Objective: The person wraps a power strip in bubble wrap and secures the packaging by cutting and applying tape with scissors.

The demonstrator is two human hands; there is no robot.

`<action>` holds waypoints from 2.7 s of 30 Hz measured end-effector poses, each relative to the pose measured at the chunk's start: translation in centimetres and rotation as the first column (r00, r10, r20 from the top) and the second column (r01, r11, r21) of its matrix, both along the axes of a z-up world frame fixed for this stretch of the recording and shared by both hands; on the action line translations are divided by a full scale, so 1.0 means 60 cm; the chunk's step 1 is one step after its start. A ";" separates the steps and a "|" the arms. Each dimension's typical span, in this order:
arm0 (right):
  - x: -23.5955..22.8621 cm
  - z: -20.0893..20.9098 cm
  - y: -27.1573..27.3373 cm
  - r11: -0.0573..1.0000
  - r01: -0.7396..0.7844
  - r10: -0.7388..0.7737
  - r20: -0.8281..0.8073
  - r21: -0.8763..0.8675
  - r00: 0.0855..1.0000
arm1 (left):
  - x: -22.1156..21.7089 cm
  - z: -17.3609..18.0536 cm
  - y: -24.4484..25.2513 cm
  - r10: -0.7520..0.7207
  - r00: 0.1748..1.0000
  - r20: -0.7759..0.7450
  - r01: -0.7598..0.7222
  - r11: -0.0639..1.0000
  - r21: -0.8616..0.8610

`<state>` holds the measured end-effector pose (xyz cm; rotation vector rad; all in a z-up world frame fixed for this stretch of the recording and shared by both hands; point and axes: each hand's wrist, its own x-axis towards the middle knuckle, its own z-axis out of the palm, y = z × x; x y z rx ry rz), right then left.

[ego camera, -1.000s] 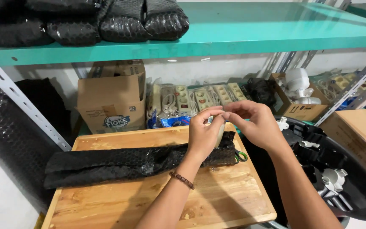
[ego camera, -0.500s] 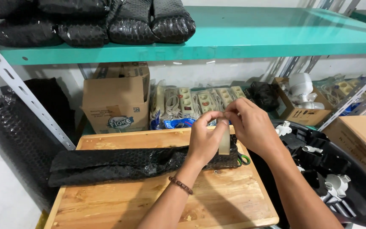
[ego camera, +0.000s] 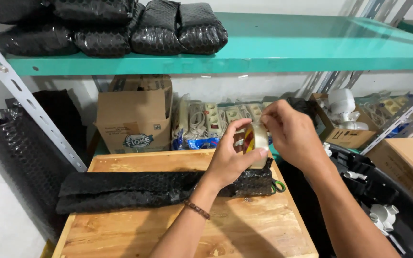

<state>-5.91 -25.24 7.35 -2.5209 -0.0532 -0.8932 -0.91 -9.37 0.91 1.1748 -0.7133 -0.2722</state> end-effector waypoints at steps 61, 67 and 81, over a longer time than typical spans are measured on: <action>0.147 -0.109 0.023 0.980 0.060 0.034 0.453 -0.191 0.891 | 0.162 -0.046 0.093 0.147 0.987 0.058 -0.157 0.875 0.458; 0.101 -0.150 0.114 0.931 -0.343 0.334 -0.093 -0.121 0.938 | 0.127 -0.080 0.223 0.115 0.967 0.226 -0.248 0.623 0.742; 0.022 -0.220 0.182 0.885 -0.407 0.261 -0.482 -0.226 0.836 | 0.085 -0.225 0.361 -0.024 0.654 0.756 -0.741 0.183 0.646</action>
